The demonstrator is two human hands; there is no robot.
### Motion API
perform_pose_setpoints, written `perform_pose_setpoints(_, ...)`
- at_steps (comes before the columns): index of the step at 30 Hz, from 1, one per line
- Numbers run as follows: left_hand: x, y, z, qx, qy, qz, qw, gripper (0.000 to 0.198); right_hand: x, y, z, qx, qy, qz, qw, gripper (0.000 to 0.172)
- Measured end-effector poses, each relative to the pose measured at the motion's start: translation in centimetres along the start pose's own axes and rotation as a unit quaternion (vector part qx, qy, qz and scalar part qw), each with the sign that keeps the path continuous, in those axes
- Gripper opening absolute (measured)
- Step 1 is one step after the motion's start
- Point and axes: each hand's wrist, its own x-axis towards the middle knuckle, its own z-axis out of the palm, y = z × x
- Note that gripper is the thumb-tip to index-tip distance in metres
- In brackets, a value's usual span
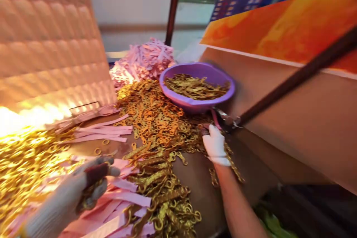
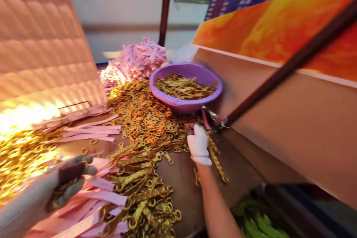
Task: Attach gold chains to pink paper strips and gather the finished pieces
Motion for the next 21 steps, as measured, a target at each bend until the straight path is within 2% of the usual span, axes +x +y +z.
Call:
perform_pose_setpoints(2, -0.7, 0.5, 0.4, 0.03, -0.017, 0.013, 0.999, 0.049, -2.0, -4.0, 0.2, 0.101, -0.045, -0.081, 0.991, 0.026)
perform_pose_setpoints(3, -1.0, 0.8, 0.8, 0.052, -0.027, 0.027, 0.998, 0.05, -3.4, -6.4, 0.1, 0.184, -0.092, -0.137, 0.969, 0.029)
perform_pose_setpoints(4, -1.2, 1.0, 1.2, 0.075, -0.031, 0.043, 0.996, 0.051, -4.9, -8.9, 0.0, 0.264, -0.155, -0.19, 0.933, 0.032)
perform_pose_setpoints(6, -1.3, 1.1, 1.6, 0.115, -0.016, 0.069, 0.991, 0.047, -7.9, -13.7, -0.2, 0.349, -0.261, -0.281, 0.855, 0.033)
perform_pose_setpoints(8, -1.2, 1.0, 1.6, 0.153, 0.018, 0.097, 0.983, 0.035, -10.5, -17.8, -0.1, 0.378, -0.314, -0.323, 0.809, 0.032)
perform_pose_setpoints(11, -1.1, 0.9, 1.0, 0.239, 0.107, 0.19, 0.946, 0.026, -12.9, -21.4, 0.3, 0.435, -0.36, -0.302, 0.768, 0.029)
perform_pose_setpoints(13, -1.2, 1.0, 0.7, 0.275, 0.156, 0.262, 0.912, 0.032, -13.6, -22.6, 0.6, 0.506, -0.418, -0.248, 0.713, 0.028)
perform_pose_setpoints(14, -1.3, 1.1, 0.6, 0.272, 0.165, 0.279, 0.906, 0.032, -13.8, -22.9, 0.7, 0.542, -0.446, -0.208, 0.681, 0.027)
perform_pose_setpoints(16, -1.4, 1.0, 0.6, 0.227, 0.145, 0.266, 0.926, 0.028, -14.1, -23.2, 0.7, 0.598, -0.465, -0.124, 0.641, 0.027)
perform_pose_setpoints(18, -1.3, 0.7, 0.8, 0.157, 0.099, 0.225, 0.957, 0.026, -14.5, -23.1, 0.9, 0.618, -0.441, -0.072, 0.647, 0.028)
perform_pose_setpoints(21, -1.1, 0.2, 1.2, 0.078, 0.058, 0.175, 0.98, 0.028, -14.9, -22.5, 1.2, 0.595, -0.393, -0.082, 0.696, 0.027)
